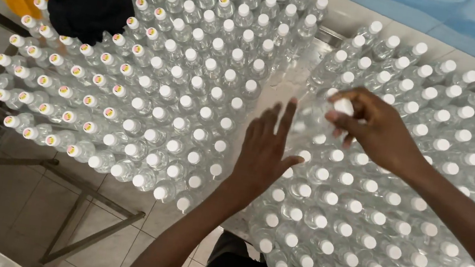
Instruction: The person repeatedly picks up plastic bottles from a table, screws on white caps, and places the capped bottles back on the table. Another person in a yellow shirt is visible nearby, also handling bottles.
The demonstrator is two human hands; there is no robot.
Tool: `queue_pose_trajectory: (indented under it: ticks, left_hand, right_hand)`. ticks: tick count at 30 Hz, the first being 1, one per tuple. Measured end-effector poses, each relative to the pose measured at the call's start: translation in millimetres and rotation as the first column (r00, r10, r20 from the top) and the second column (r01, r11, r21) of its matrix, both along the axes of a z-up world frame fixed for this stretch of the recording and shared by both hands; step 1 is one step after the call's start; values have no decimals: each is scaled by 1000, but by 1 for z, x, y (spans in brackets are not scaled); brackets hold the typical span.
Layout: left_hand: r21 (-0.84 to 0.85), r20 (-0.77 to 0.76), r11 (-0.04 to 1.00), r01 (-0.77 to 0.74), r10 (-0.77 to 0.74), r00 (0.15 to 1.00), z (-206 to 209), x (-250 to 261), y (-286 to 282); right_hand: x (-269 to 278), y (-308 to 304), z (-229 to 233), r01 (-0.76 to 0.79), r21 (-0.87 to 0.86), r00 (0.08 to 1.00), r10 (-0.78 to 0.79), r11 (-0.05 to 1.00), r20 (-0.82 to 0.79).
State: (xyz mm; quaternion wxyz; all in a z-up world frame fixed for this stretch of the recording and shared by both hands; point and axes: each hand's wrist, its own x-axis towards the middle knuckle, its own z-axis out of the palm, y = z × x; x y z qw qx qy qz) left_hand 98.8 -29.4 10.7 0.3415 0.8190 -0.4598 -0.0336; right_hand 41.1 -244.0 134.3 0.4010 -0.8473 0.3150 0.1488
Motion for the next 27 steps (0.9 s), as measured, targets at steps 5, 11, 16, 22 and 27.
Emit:
queue_pose_trajectory:
  ticks: [5,11,16,22,27]
  left_hand:
    - [81,-452,993,-82,110,885,60,-8,52]
    - [231,-592,969,-89,213,778,-27,-51,110]
    - [343,-654,931,-128,334,679,-47,-56,130]
    - [322,-678,939,-122,319,662,-58,-50,131]
    - [299,-708,946,-126,308,635,-59,-54,138]
  right_hand:
    - [96,-57,-119,-218,-451,911,347,866,225]
    - [184,-99,-255,-58,-404,952,172,913,253]
    - [206,-98,-281,65,-390,910,106,918,401]
    - [172,-121,-245,-84,-464,919,249,882,307]
    - [133,-180,-263,-180,-914,943,328,364,-55]
